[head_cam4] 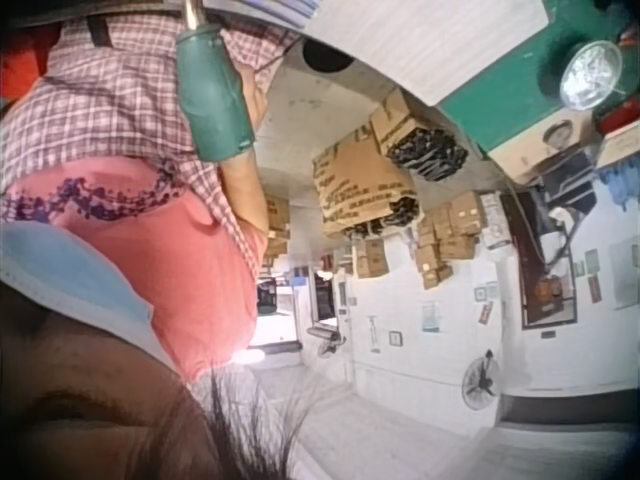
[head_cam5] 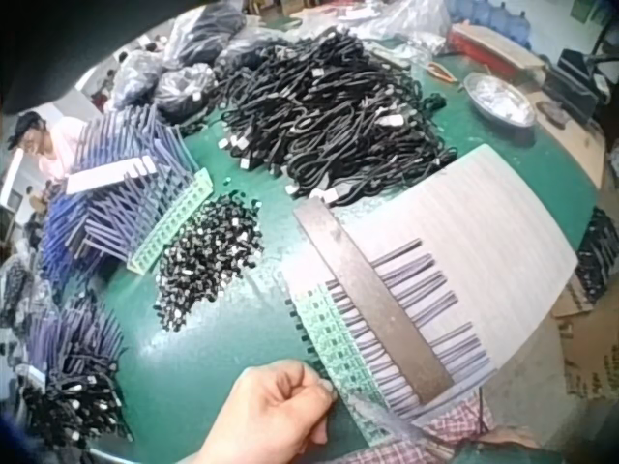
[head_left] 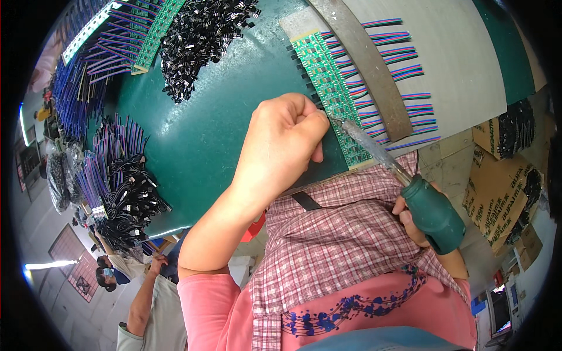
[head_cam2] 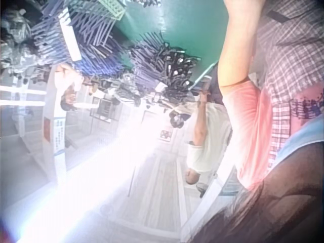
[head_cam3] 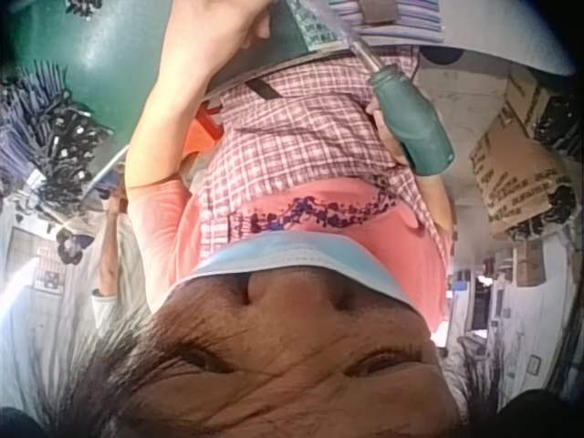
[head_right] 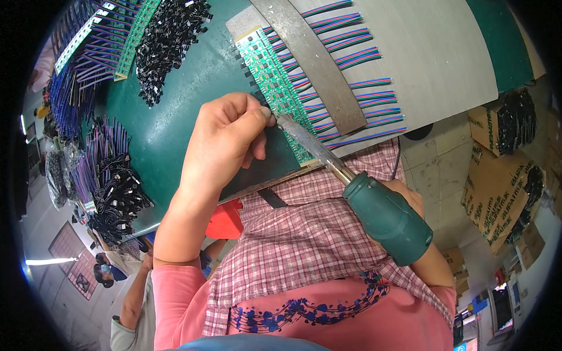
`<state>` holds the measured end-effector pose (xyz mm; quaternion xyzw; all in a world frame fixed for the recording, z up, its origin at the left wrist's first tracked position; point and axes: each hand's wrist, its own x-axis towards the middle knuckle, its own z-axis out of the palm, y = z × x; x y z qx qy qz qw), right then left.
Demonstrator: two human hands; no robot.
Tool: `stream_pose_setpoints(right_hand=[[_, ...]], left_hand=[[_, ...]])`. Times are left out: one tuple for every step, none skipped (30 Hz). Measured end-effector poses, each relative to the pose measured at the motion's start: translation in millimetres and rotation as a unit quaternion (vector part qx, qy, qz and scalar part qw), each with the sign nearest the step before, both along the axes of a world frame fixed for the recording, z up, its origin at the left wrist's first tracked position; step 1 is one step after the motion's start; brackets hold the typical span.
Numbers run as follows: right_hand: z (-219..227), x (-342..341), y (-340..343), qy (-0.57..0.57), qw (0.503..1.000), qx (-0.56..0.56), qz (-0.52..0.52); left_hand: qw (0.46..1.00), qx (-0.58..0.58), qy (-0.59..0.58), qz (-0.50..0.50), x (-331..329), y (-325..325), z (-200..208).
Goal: The person assembles small electronic components by attaching cables and USB connectors to circuit boards with a soldering iron.
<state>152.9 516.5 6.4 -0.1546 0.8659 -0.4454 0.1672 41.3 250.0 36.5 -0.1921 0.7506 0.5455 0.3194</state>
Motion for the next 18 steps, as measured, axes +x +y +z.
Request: stream_pose_setpoints(right_hand=[[1, -1, 0, -0.002, 1.0, 0.002, 0.013], [-1, 1, 1, -0.002, 1.0, 0.002, 0.013], [-4, 6, 2, -0.005, 1.0, -0.013, 0.004], [-5, 9, 3, -0.008, 1.0, -0.027, -0.005], [-4, 11, 5, -0.007, 1.0, -0.026, -0.005], [-2, 13, 6, -0.065, 0.996, -0.049, -0.03], [-1, 13, 7, -0.122, 0.988, -0.071, -0.055], [-2, 13, 7, -0.121, 0.989, -0.071, -0.056], [-2, 12, 5, -0.066, 0.998, -0.018, -0.019], [-3, 11, 4, -0.01, 0.999, 0.036, 0.018], [-1, 7, 2, -0.009, 0.999, 0.035, 0.018], [4, 1, 0, -0.021, 0.999, 0.028, 0.027], [6, -2, -1, -0.033, 0.999, 0.02, 0.036], [3, -1, -1, -0.033, 0.999, 0.02, 0.035], [-2, 2, -2, -0.016, 1.0, -0.005, 0.012], [-4, 4, -2, 0.001, 0.999, -0.03, -0.011], [-3, 2, -2, 0.001, 0.999, -0.03, -0.01], [-2, 0, -3, 0.01, 1.0, -0.021, -0.003]], left_hand=[[1.0, 0.0, 0.0, 0.0, 0, 0, 0], [1.0, -0.001, 0.0, -0.002, 0, 0, 0], [1.0, -0.002, -0.001, -0.004, 0, 0, 0], [1.0, -0.002, -0.001, -0.004, 0, 0, 0], [1.0, -0.005, -0.002, -0.008, 0, 0, 0], [1.0, -0.008, -0.004, -0.012, 0, -1, 0], [1.0, -0.007, -0.004, -0.012, -1, 0, 1], [1.0, -0.009, -0.007, -0.002, -2, 0, 2], [1.0, -0.011, -0.01, 0.008, -3, 1, 3], [1.0, -0.011, -0.009, 0.007, -3, 1, 2], [1.0, -0.011, -0.007, 0.007, -2, 0, 1], [1.0, -0.011, -0.005, 0.006, -2, 0, 1], [1.0, -0.012, -0.004, 0.006, -2, 0, 0], [1.0, -0.013, -0.004, 0.005, -2, 0, 1], [1.0, -0.015, -0.005, 0.003, -2, 1, 1], [1.0, -0.015, -0.005, 0.002, -2, 1, 1], [1.0, -0.015, -0.004, 0.003, -2, 1, 1], [1.0, -0.014, -0.004, 0.005, -1, 0, 1]])
